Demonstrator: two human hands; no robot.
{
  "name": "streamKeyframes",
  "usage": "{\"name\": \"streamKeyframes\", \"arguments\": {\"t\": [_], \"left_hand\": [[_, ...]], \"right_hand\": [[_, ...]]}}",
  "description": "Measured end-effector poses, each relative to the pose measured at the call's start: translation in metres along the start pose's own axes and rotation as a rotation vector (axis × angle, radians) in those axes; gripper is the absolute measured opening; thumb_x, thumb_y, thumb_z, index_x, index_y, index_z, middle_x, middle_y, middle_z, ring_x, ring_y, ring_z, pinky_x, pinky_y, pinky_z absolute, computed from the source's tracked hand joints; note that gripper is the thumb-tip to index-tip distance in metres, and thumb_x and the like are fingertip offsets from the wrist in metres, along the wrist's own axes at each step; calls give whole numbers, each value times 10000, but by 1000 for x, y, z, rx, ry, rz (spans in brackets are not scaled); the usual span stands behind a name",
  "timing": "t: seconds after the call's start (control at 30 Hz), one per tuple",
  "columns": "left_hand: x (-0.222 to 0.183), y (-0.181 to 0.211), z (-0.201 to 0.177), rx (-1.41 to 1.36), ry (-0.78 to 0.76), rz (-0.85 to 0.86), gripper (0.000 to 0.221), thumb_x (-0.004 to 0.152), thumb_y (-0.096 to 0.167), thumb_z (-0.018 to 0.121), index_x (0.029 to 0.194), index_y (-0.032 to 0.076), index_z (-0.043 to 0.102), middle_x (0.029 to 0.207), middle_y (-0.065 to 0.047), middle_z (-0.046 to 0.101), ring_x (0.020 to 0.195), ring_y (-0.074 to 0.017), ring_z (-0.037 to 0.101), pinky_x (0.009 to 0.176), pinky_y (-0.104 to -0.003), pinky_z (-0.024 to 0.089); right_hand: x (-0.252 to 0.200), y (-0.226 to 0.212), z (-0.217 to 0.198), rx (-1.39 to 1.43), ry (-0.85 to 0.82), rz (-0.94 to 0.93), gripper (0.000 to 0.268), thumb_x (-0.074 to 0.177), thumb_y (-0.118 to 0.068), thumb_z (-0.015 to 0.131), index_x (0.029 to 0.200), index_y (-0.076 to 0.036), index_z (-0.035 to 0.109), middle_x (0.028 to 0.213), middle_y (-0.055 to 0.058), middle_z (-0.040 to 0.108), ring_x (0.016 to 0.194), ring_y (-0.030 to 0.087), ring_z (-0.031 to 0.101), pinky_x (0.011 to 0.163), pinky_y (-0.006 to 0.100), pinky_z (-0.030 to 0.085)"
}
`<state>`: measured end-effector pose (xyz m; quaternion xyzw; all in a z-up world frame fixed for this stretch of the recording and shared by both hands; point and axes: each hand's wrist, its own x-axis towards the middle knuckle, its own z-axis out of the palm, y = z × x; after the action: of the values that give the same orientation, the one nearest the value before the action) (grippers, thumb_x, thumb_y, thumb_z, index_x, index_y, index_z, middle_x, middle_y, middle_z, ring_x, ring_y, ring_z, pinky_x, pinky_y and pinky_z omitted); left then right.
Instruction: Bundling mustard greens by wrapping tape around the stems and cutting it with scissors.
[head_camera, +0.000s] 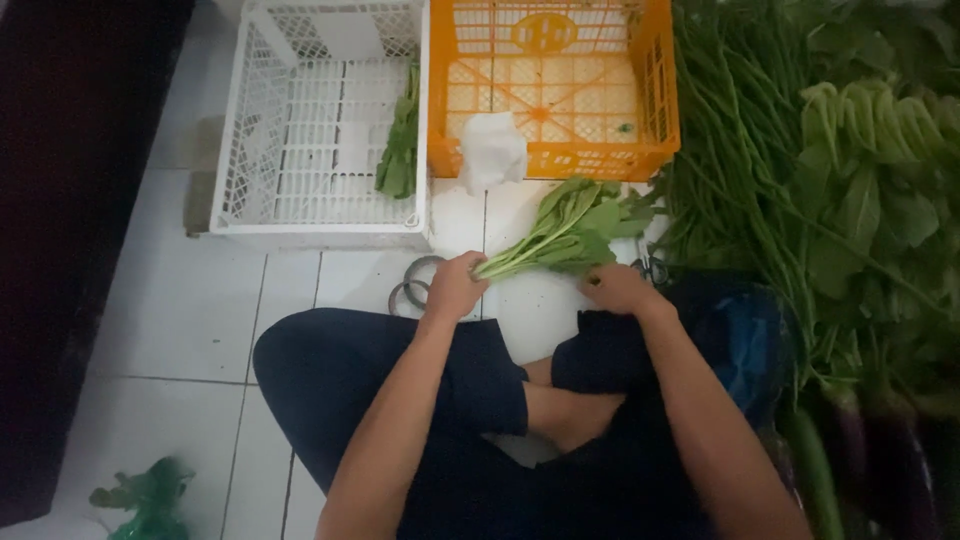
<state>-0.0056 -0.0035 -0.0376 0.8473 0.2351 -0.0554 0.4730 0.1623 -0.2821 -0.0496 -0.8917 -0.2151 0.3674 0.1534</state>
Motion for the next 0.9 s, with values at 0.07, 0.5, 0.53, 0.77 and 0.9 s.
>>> {"name": "streamKeyframes", "arguments": {"t": [0.07, 0.5, 0.53, 0.77, 0.9], "left_hand": [[-1, 0, 1, 131, 11, -61, 381, 874, 160, 743, 1247, 203, 684, 1272, -128, 696, 1144, -372, 683, 914, -524, 608], [-6, 8, -3, 174, -31, -8, 371, 917, 126, 702, 1287, 126, 675, 1262, -195, 696, 1120, -414, 686, 905, -557, 592], [-8, 11, -5, 180, -45, -14, 395, 909, 127, 706, 1302, 118, 667, 1264, -198, 692, 1118, -409, 687, 902, -562, 592], [-14, 25, -12, 216, -69, 27, 429, 884, 98, 713, 1310, 69, 671, 1202, -212, 705, 1083, -421, 696, 896, -575, 576], [-16, 32, -14, 251, -84, 28, 424, 892, 106, 694, 1316, 102, 675, 1201, -181, 700, 1095, -408, 685, 915, -561, 570]], "right_hand": [[-14, -8, -2, -23, -58, -33, 472, 952, -458, 576, 1103, -71, 801, 1045, 145, 794, 1056, 362, 719, 932, 485, 562], [-38, -54, -6, -43, 365, -145, 279, 980, -338, 644, 1063, -81, 717, 991, 138, 745, 983, 312, 723, 894, 451, 578], [-44, -68, -10, -183, 406, -212, 356, 943, -333, 690, 1216, -108, 655, 1131, 110, 675, 1100, 290, 665, 985, 466, 527], [-12, -87, -3, -781, 190, -294, 834, 934, -229, 650, 1657, -265, 235, 1733, 141, 110, 1603, 356, 86, 1197, 636, 282], [12, -78, -5, -862, 247, -342, 946, 940, -211, 695, 1685, -303, 119, 1732, 142, 111, 1594, 369, 130, 1179, 665, 304]]}}
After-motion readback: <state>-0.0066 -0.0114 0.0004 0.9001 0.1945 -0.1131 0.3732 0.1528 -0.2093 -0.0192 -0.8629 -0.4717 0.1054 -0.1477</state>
